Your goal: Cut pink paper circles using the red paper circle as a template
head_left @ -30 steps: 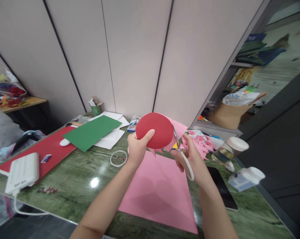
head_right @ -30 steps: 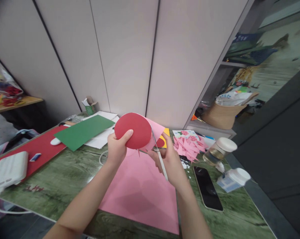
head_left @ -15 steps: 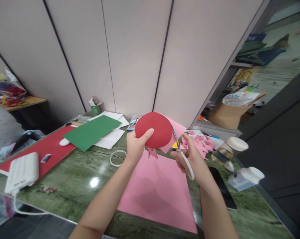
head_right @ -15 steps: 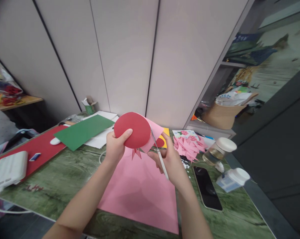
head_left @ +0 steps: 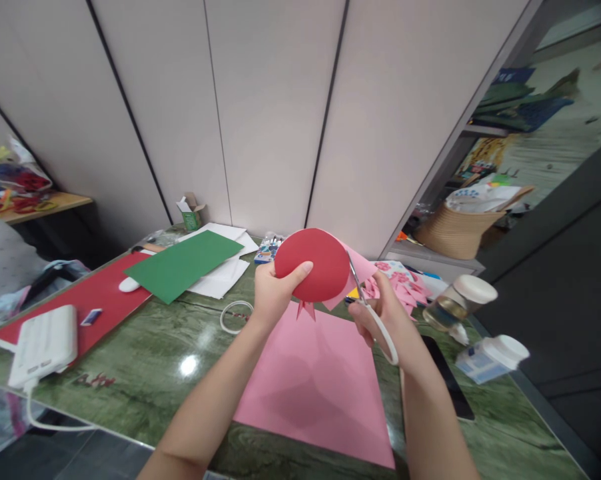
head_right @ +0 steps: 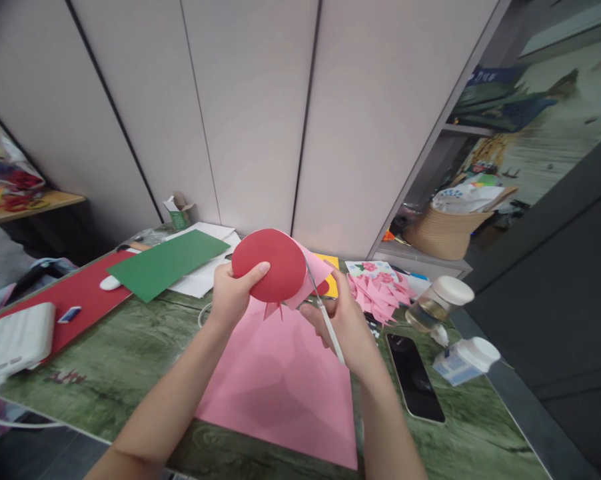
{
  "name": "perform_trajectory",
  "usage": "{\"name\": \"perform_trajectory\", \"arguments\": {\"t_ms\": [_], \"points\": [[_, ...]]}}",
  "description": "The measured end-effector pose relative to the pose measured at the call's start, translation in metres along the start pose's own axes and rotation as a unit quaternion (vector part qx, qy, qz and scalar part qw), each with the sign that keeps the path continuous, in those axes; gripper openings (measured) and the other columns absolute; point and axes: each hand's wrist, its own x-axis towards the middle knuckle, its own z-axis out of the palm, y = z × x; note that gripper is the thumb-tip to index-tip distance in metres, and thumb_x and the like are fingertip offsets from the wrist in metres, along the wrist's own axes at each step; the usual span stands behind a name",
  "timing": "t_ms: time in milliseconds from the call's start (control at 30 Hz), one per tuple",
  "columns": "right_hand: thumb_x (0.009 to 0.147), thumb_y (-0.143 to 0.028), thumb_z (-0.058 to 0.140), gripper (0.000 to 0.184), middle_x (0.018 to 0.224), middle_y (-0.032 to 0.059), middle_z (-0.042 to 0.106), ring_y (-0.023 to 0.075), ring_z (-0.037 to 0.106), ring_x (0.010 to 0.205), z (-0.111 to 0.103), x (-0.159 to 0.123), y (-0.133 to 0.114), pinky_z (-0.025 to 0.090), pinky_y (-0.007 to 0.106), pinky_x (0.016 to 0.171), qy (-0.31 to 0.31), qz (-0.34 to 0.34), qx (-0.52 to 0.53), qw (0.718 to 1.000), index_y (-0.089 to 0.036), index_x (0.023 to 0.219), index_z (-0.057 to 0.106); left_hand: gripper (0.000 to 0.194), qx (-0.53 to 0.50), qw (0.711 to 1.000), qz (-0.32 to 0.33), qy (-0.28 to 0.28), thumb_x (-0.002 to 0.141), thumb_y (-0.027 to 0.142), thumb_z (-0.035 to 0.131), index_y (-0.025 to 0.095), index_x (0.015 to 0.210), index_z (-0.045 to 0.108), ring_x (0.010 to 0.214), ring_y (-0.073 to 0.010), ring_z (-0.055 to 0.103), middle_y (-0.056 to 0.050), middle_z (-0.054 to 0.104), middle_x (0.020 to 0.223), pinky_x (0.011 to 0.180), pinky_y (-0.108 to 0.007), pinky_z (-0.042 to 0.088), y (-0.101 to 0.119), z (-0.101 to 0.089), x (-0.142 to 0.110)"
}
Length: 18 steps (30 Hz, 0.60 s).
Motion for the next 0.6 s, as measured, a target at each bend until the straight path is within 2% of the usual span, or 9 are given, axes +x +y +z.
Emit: {"name": "perform_trajectory", "arguments": {"t_ms": [167,600], "points": [[0.079,-0.033,0.056,0.061,0.045,-0.0094,0.048,0.0098,0.042,0.035,-0.0002,-0.0009,-0.0025,0.033,0.02,0.037,-0.009,0.005,0.021,1.0,-0.025,0.132,0.027,0.023,0.018,1.0,-0.006,-0.005,0.061,0.034,0.073,0.012,0.061,0.067,0.06,-0.0159,0.06,-0.004,0.067,0.063,0.056,-0.026,0.049,0.0005,-0.0007,0.0003],[0.076,-0.035,0.06,0.064,0.044,-0.0091,0.05,0.0104,0.043,0.035,-0.0025,-0.0019,-0.0018,0.033,0.02,0.037,-0.008,0.027,0.009,1.0,-0.024,0.131,0.028,0.02,0.017,1.0,-0.01,-0.022,0.061,0.032,0.073,0.013,0.063,0.069,0.063,-0.0177,0.062,-0.005,0.068,0.066,0.057,-0.026,0.049,0.0034,-0.0059,0.0038]]}}
